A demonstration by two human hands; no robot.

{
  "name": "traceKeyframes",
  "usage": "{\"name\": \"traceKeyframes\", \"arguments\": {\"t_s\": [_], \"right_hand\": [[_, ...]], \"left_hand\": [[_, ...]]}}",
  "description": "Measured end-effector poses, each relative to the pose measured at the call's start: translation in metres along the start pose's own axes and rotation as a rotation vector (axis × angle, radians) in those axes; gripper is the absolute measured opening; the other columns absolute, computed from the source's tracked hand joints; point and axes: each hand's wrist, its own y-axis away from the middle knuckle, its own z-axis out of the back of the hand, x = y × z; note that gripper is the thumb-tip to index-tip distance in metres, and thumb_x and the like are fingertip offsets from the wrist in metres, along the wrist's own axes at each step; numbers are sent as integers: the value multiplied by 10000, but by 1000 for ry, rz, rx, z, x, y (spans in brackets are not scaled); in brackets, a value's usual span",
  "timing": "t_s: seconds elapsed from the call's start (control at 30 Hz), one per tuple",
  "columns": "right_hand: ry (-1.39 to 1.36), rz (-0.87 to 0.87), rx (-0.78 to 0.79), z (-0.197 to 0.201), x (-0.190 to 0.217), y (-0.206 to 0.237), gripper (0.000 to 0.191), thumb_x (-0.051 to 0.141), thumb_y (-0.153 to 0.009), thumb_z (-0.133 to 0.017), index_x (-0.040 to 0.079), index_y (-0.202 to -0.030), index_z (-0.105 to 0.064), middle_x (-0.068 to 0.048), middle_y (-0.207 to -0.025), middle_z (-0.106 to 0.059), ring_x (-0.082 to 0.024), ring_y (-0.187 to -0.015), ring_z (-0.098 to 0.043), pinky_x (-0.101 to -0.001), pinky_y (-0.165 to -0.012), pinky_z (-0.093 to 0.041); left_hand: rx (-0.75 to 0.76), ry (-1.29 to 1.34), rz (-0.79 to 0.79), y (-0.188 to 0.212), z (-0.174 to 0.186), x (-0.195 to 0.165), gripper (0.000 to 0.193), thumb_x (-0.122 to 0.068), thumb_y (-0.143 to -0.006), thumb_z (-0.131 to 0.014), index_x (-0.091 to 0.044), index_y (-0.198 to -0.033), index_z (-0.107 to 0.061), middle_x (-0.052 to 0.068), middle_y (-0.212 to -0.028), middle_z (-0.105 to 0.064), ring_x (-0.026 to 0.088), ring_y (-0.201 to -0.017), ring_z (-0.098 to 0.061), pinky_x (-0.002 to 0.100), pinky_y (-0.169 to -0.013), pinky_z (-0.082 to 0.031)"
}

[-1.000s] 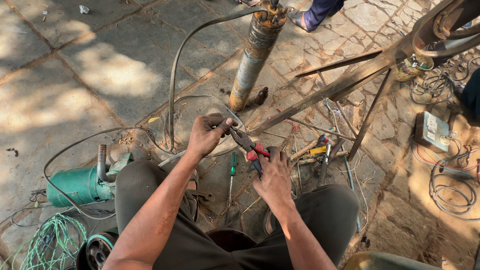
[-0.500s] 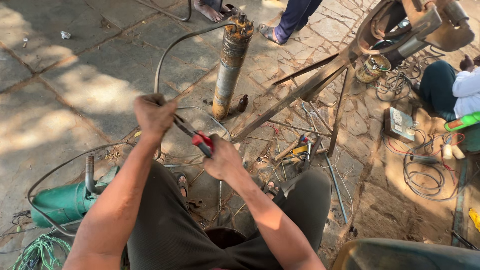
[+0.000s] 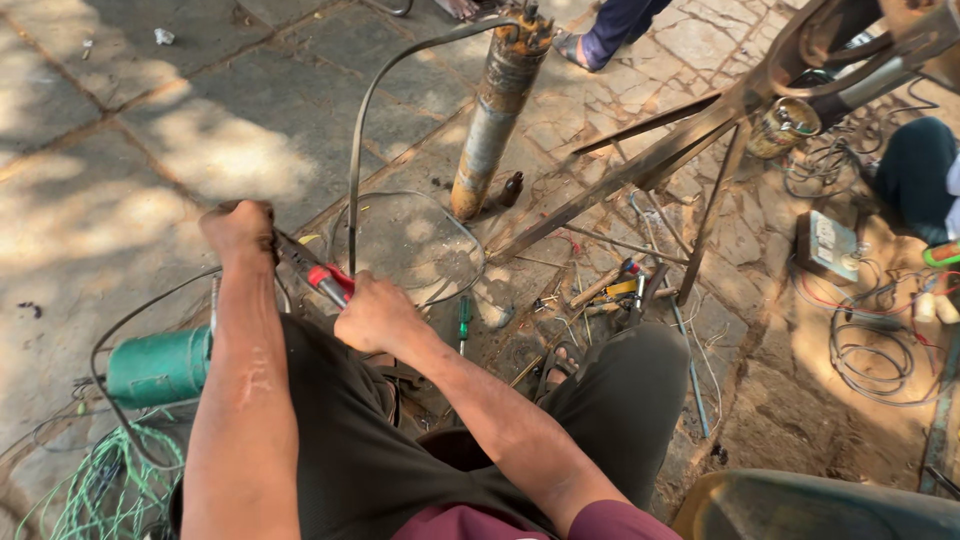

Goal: The person strips the outer insulation from a multi-core cable, then strips and twists the individual colored wires. They use pliers and scissors to prepare the wire ends for connection.

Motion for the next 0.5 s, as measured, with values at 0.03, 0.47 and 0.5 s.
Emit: {"name": "traceKeyframes", "arguments": {"t_s": [0.03,0.47,0.5], "right_hand": [[14,1,-13,-1,-1,2,450,172,-745,-617,-146,-1058,-562,-361,-935,-683,-502,-917,-693,-522,-857,-556],[-79,-283,71,54,-39,46,497,55,-708,-561,-75,-1183,-491,-255,-871,-702,-416,-799,-751,-486,-748,-616],[-48,-259,35,61,-43,51,462,60,-721,-568,-84,-1156,-519,-259,-864,-692,-417,-805,-742,-484,-772,-605]], "left_hand": [[-5,38,-29,-1,-2,2,192,38,-787,-693,14,-977,-711,30,-829,-682,115,-627,-595,312,-507,-422],[429,-424,-221,66,-53,-5,541,-329,-899,-887,-50,-553,-579,-4,-476,-519,151,-400,-395,318,-444,-271],[489,-509,-283,76,-55,-8,566,-346,-879,-902,-45,-539,-564,-2,-465,-502,140,-405,-418,311,-440,-293]]}}
